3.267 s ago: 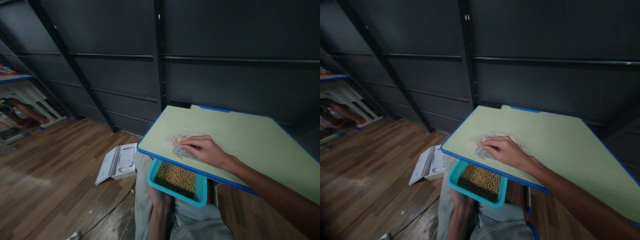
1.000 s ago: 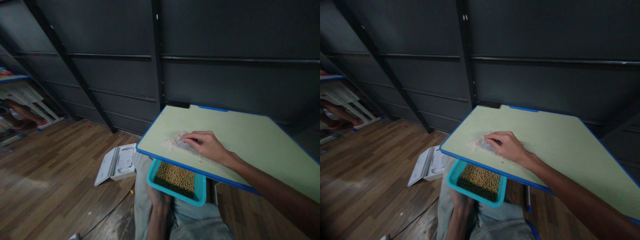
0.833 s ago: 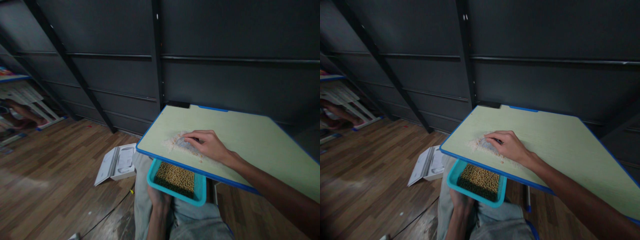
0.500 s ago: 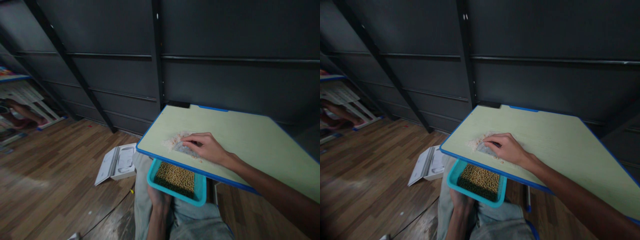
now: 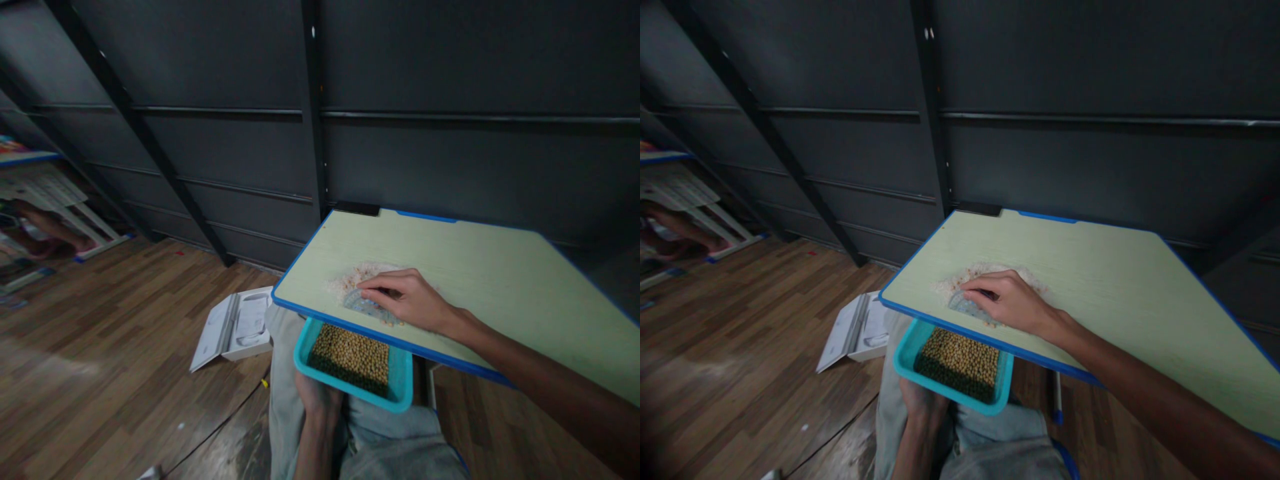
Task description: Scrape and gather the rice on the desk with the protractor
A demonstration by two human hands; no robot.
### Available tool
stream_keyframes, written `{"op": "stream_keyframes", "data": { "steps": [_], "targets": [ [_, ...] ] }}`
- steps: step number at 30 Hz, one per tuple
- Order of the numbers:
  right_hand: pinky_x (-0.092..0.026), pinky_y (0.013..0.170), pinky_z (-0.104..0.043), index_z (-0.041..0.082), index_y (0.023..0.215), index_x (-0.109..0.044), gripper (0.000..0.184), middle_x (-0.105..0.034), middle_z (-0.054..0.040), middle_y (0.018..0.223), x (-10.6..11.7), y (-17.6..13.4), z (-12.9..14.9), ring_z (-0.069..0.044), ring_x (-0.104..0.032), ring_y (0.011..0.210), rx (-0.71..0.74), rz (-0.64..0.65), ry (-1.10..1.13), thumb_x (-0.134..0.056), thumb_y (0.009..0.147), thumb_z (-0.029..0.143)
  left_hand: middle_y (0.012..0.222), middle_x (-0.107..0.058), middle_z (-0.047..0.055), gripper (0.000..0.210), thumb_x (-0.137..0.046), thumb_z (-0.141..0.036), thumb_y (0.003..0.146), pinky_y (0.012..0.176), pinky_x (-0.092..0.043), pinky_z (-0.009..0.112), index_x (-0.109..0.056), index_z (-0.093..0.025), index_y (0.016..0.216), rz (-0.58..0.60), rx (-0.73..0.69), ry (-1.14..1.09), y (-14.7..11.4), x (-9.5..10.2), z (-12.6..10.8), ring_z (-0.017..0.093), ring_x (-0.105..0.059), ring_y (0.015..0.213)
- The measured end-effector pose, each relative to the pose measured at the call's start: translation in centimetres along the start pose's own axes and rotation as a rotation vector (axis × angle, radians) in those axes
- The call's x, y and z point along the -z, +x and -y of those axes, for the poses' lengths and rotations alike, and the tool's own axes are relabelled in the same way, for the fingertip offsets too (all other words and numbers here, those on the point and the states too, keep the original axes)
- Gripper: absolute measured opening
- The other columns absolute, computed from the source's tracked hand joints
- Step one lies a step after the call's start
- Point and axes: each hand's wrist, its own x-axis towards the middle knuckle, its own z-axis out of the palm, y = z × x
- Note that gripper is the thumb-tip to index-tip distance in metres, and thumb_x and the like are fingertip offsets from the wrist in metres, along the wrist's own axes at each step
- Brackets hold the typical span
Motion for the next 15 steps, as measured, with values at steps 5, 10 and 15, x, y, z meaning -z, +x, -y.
{"op": "stream_keyframes", "data": {
  "steps": [5,10,15],
  "targets": [
    [-0.058,0.090,-0.035,0.027,0.114,-0.077,0.022,-0.079,-0.0013,0.108,-0.06,-0.08,0.08,-0.018,-0.075,0.096,0.013,0.018,0.002,-0.064,0.096,0.025,0.112,-0.076,0.011,0.033,-0.050,-0.029,0.088,0.102,-0.052,0.046,-0.077,-0.018,0.103,0.040,0.006,-0.002,-0.08,-0.15,0.00,0.030,-0.068,0.112],
    [-0.058,0.091,-0.035,0.028,0.114,-0.077,0.022,-0.079,-0.0016,0.108,-0.01,-0.08,0.22,-0.018,-0.075,0.095,0.014,0.017,0.009,-0.064,0.096,0.025,0.117,-0.075,0.011,0.035,-0.050,-0.030,0.088,0.102,-0.052,0.047,-0.076,-0.016,0.108,0.025,0.000,-0.001,-0.15,-0.34,0.03,0.030,-0.067,0.115],
    [-0.058,0.089,-0.034,0.028,0.113,-0.077,0.022,-0.080,-0.0013,0.107,-0.03,-0.10,0.23,-0.018,-0.075,0.094,0.017,0.016,0.014,-0.064,0.096,0.026,0.113,-0.076,0.013,0.035,-0.050,-0.031,0.089,0.102,-0.052,0.048,-0.076,-0.015,0.106,0.034,-0.002,-0.008,-0.01,-0.08,0.05,0.032,-0.067,0.114]
  ]
}}
